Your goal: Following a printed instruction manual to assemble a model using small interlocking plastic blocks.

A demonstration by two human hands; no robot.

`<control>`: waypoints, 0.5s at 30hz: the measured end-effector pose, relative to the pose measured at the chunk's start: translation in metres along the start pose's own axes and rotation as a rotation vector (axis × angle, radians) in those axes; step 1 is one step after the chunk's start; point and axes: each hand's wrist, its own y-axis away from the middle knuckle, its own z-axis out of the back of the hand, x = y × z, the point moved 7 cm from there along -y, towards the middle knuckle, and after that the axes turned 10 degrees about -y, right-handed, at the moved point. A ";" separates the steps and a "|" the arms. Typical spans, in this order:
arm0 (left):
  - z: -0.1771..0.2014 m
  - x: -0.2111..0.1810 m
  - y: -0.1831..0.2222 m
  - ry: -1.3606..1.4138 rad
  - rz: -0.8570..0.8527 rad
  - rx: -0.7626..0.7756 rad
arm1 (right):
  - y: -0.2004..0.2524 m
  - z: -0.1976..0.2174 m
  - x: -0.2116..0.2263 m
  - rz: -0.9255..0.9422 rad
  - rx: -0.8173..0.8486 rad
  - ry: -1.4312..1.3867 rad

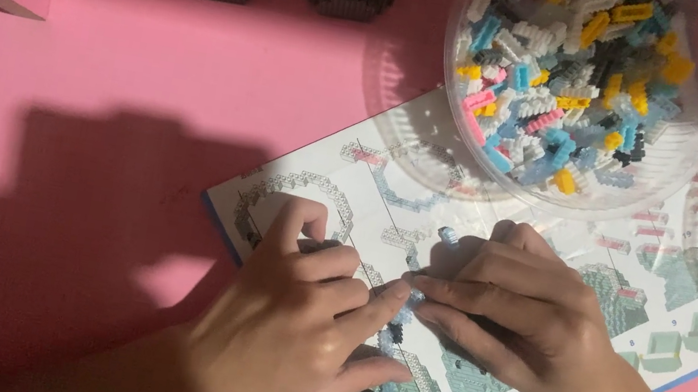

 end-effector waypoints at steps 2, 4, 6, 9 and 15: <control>0.000 0.001 0.000 -0.011 0.028 0.010 | 0.000 0.001 0.002 0.019 -0.009 0.006; 0.000 0.000 0.000 -0.021 0.031 0.012 | -0.002 0.000 0.003 0.030 -0.004 0.008; -0.002 0.000 0.001 -0.030 0.032 0.014 | -0.002 0.000 0.004 0.040 -0.001 0.009; -0.002 0.001 0.001 -0.034 0.045 0.006 | -0.001 -0.001 0.002 0.028 0.012 0.014; 0.000 -0.002 0.002 -0.057 0.044 -0.028 | -0.001 -0.001 0.003 0.058 0.002 0.022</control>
